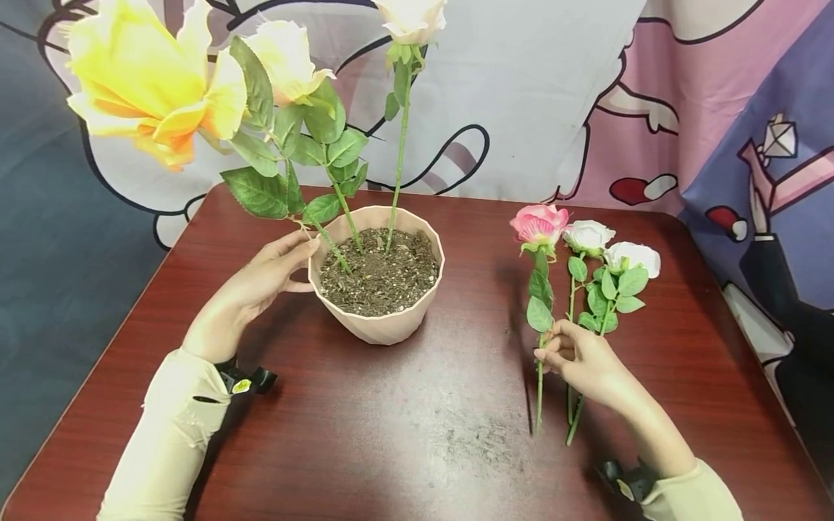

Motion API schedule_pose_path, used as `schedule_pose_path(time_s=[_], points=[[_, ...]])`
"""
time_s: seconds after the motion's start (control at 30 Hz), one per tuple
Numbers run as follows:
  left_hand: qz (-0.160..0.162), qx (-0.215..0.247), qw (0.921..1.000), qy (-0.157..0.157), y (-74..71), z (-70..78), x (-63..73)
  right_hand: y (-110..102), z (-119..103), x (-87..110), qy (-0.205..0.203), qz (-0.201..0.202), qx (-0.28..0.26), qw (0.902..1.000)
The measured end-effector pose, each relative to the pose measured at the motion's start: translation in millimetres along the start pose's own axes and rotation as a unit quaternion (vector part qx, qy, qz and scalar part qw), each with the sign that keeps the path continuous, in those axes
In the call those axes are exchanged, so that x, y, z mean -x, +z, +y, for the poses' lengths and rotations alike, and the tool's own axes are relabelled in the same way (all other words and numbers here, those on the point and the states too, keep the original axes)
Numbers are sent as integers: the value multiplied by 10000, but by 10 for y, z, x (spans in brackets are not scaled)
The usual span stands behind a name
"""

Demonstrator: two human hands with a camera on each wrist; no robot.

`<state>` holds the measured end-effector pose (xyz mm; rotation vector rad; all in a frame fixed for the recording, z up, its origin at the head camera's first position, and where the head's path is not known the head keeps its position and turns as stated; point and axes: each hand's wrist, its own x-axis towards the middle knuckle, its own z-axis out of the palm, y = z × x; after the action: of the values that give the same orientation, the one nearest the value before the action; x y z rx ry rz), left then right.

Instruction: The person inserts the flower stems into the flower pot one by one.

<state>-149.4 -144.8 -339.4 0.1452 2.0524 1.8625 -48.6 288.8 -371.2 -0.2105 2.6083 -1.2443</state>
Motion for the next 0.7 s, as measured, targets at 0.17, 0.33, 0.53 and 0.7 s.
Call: schedule_pose_path(time_s=[0.17,0.33,0.53,0.7], points=[[16,33,10000,-19,7,6,3,43,-130,-24,-479,325,295,9979],[11,9,10000,-54,1,5,7,64,-307,-40,-1150,1003,37,9883],[57,14,9999,-88,1,4,22,13,-583,-118,-2052,1418,-1667,9539],[71,57,9999,-44,18,17,27,-51,-760,-193,-2481,1541,-2681,9181]])
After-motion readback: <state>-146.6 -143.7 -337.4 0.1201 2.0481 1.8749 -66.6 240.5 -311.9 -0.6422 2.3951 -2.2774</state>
